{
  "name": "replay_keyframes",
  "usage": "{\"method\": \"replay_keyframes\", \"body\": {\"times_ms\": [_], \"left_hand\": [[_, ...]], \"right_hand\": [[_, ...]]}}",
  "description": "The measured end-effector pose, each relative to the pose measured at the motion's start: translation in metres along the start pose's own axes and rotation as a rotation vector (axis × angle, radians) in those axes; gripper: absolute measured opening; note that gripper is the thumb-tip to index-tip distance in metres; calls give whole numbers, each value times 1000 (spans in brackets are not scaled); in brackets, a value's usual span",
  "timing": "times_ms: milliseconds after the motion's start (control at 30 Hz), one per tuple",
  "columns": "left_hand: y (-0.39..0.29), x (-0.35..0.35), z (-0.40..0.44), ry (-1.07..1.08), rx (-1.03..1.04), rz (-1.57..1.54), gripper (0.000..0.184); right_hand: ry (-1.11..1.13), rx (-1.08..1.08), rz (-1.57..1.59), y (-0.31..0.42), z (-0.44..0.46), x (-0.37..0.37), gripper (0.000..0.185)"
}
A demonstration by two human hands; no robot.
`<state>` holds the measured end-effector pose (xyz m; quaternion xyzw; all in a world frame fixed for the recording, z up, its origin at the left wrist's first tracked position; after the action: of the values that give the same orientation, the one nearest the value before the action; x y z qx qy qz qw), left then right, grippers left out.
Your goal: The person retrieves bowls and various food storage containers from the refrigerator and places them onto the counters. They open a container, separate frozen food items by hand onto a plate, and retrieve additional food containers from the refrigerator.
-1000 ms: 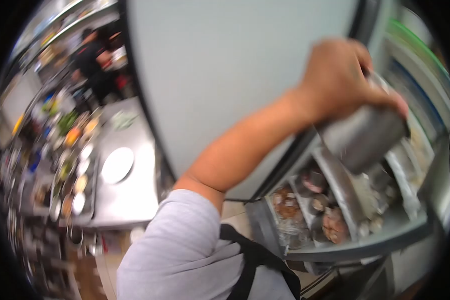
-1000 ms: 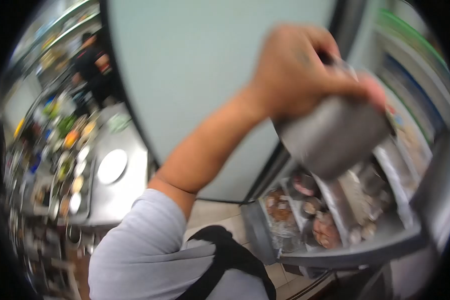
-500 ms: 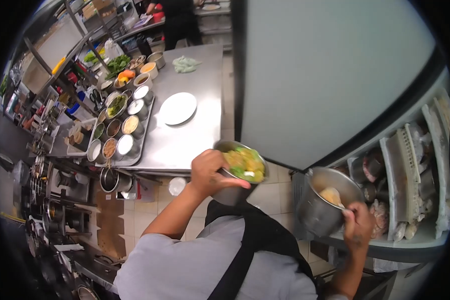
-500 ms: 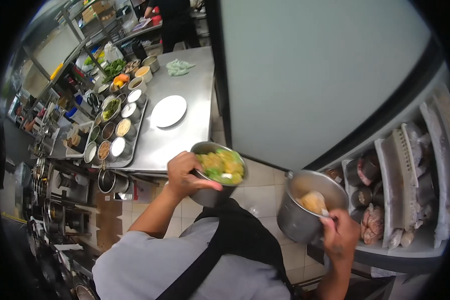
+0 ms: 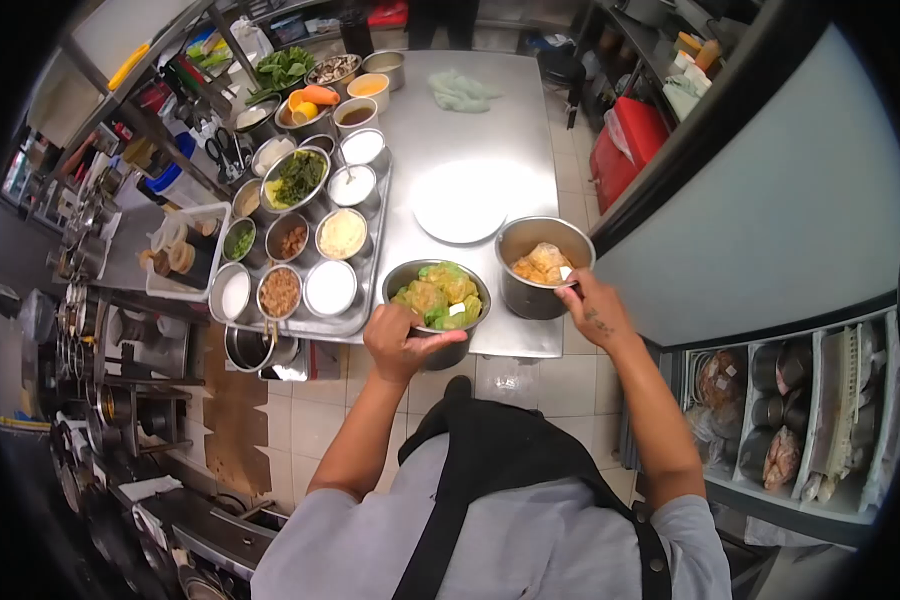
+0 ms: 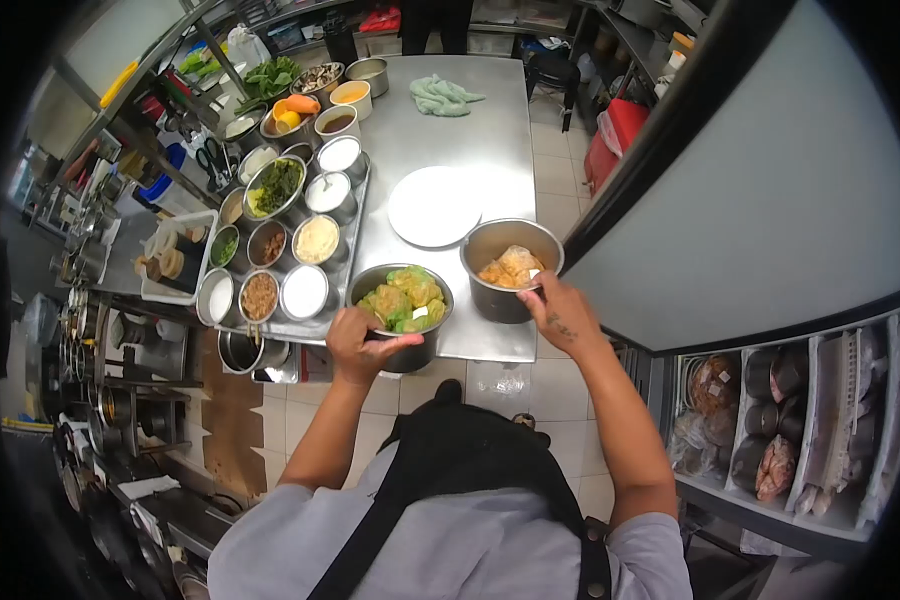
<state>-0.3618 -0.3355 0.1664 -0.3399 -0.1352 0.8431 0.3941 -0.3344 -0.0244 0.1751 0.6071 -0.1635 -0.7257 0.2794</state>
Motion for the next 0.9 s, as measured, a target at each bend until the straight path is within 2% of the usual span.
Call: {"method": "replay_keyframes", "body": {"times_ms": [100, 233, 300, 367, 433, 500, 567, 600, 633, 667, 733, 767, 833, 900], "left_hand": [[19, -3, 0, -8, -18, -24, 60], [34, -11, -24, 75, 18, -65, 59], [39, -13, -35, 114, -35, -115, 57], [46, -15, -47, 161, -42, -102, 54], [52, -15, -57, 220, -77, -64, 55], [52, -13, -55, 189, -124, -138, 54], [45, -18, -53, 197, -127, -199, 55], [44, -22, -54, 150, -258, -248, 50], [45, -24, -55, 101, -388, -298, 45], [45, -21, -61, 103, -386, -298, 45], [56, -15, -76, -26, -839, -627, 33], [58, -17, -79, -24, -840, -632, 33], [65, -15, -83, 186, -1227, -750, 24], [69, -11, -81, 218, -1247, -741, 22]], "right_hand": [[67, 16, 7, -2, 15, 26, 32], [31, -14, -30, -9, 5, 44, 36], [41, 6, -26, -6, 1, 44, 37], [93, 256, -94, 13, 14, 22, 38], [47, 171, -407, 27, 47, -5, 38], [-59, -211, -897, 7, 81, -24, 38], [-57, -225, -1273, -5, 108, -39, 35], [-57, -222, -1272, -14, 117, -45, 35], [103, -127, -1417, -21, 126, -51, 33], [269, -28, -1555, -27, 128, -54, 32], [305, -6, -1535, -19, 128, -51, 32], [341, 14, -1519, -14, 128, -50, 32], [314, 28, -1490, -17, 128, -40, 35], [284, 40, -1465, -18, 126, -37, 40]]}}
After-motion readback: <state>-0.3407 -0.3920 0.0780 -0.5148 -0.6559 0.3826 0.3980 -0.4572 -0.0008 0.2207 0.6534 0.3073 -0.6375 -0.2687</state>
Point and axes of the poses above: each hand's wrist, its own z-axis towards the middle knuckle, its own x-axis out of the palm, y = z × x, the point moved 2 cm from there along z, towards the middle knuckle, and after that the axes turned 9 degrees about -x, right-handed, at the moved point
